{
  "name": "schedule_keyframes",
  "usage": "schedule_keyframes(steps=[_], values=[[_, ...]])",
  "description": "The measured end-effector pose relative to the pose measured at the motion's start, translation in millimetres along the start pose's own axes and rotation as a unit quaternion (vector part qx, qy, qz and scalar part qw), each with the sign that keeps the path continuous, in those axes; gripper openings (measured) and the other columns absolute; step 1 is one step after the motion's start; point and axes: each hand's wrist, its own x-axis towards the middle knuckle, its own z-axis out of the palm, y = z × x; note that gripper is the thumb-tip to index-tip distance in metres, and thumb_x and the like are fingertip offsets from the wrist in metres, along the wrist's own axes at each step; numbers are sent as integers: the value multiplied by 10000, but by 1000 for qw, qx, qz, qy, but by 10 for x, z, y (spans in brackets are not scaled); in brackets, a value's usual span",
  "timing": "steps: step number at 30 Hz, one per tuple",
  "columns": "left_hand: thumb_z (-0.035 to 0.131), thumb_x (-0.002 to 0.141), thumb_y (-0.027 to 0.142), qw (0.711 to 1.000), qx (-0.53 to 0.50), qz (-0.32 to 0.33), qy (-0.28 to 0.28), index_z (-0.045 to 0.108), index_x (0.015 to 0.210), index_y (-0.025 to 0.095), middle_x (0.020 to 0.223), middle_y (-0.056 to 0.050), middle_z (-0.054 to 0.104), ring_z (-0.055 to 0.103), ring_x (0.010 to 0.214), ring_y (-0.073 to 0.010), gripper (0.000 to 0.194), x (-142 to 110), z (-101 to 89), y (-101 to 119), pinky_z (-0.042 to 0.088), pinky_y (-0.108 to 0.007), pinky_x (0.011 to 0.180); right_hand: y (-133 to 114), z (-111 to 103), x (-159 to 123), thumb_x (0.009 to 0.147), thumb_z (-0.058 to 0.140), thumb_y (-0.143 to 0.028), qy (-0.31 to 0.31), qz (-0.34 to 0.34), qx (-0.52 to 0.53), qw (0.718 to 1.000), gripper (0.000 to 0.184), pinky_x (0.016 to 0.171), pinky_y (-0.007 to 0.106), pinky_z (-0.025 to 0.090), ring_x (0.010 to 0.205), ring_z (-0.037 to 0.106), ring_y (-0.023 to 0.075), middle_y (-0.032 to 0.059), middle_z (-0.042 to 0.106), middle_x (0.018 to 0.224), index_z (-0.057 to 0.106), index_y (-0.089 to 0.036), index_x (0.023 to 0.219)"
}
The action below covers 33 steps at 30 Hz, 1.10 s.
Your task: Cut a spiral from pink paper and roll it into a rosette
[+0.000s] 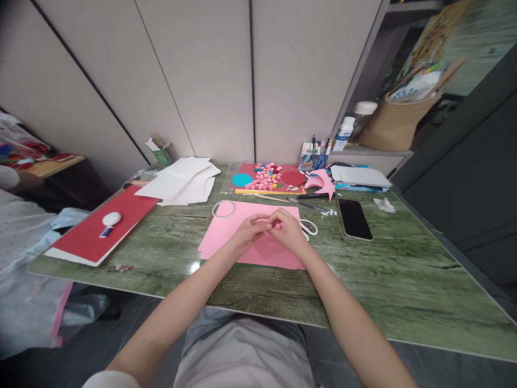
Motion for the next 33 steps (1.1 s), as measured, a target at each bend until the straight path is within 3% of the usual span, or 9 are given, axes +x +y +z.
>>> schedule_keyframes(steps=[5,9,14,25,33], values=[[729,545,196,999,-26,-11,45,566,910,142,708,-14,634,560,619,-86,404,20,-27,4,382,-233,637,-10,-54,21,742,572,-229,-16,-12,3,1000,102,690,301,442,747,540,151,40,583,840,615,-202,831],[721,559,189,999,-12,-13,38,570,912,141,696,-1,618,542,592,-67,387,19,-47,30,376,-216,615,11,-68,31,779,539,-216,-51,-25,-11,998,146,786,325,430,874,538,173,49,588,905,636,-222,888],[719,560,213,999,28,-11,38,569,934,135,698,-23,628,566,595,-100,411,27,-55,33,403,-252,629,98,-37,27,805,499,-207,-85,-43,-16,995,202,843,357,413,944,525,185,56,578,973,640,-248,944],[721,562,239,999,22,2,38,599,933,142,776,-33,633,549,649,-85,403,23,-49,-19,393,-242,670,51,-21,26,708,585,-175,3,-16,-11,1000,33,767,336,418,816,537,174,31,580,818,589,-203,725],[711,578,227,1000,18,3,3,589,943,132,812,-62,643,577,742,-123,397,14,-24,-17,400,-269,732,52,5,13,700,591,-185,3,-2,-11,1000,68,670,294,416,720,516,155,13,551,748,526,-195,685]])
